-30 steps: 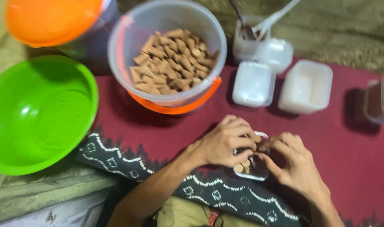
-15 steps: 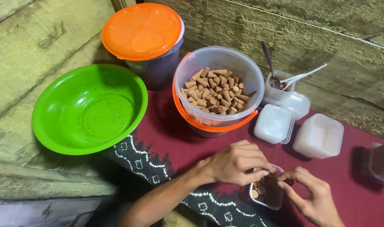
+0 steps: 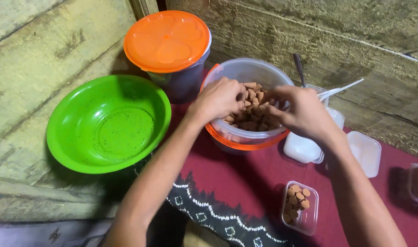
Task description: The person scoops small, brown, conical cookies from a large orange-lidded bucket and places them into a small, clear plastic container. They then arrange the cookies neatly inside the container by hand.
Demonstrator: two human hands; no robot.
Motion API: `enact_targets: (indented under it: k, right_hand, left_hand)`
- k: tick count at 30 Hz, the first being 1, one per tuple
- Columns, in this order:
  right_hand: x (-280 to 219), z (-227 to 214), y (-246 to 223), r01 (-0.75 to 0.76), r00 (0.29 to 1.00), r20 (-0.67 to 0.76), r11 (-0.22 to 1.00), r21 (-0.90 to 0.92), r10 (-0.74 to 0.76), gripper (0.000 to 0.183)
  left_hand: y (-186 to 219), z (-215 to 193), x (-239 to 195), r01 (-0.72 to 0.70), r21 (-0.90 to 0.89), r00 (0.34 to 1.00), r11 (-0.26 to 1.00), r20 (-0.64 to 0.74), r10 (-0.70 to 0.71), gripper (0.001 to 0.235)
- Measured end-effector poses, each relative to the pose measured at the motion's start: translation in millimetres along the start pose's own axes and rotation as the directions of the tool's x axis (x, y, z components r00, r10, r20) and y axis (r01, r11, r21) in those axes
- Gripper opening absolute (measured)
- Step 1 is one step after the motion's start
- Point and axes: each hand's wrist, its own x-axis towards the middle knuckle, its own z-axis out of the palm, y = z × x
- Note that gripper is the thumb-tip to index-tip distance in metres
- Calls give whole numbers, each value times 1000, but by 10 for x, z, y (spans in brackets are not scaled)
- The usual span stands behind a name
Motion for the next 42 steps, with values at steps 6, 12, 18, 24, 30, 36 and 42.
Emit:
enact_targets:
  k: [6, 12, 18, 24, 30, 36, 42]
  right_hand:
    - [525, 463, 449, -56, 973, 193, 944, -326, 125, 34]
    - [476, 437, 368, -73, 931, 260, 830, -553, 255, 44]
    - [469, 359, 306, -175, 931, 227, 894, -412, 287, 46]
    - [326, 394, 429, -321, 947, -17, 943, -85, 321, 34]
    - [338, 418, 432, -304, 948, -102, 953, -1, 303, 34]
    - [295, 359, 367, -254, 961, -107, 967, 34, 256, 33]
    - [268, 351, 338, -252, 960, -115, 967, 33, 254, 30]
  left_hand:
    - [106, -40, 51, -11, 69, 985, 998, 170, -1, 10]
    - [224, -186, -40, -22, 103, 971, 994, 241, -4, 17]
    - [208, -211, -58, -24, 63, 973, 998, 231, 9, 24]
    - [188, -189, -43, -27, 17, 983, 1000, 181, 23, 22]
    - [113, -101, 50, 57, 108, 975, 993, 208, -79, 32]
    - [302, -225, -23, 119, 149, 954, 982, 258, -155, 33]
    - [344, -250, -20, 121, 179, 939, 976, 297, -171, 36]
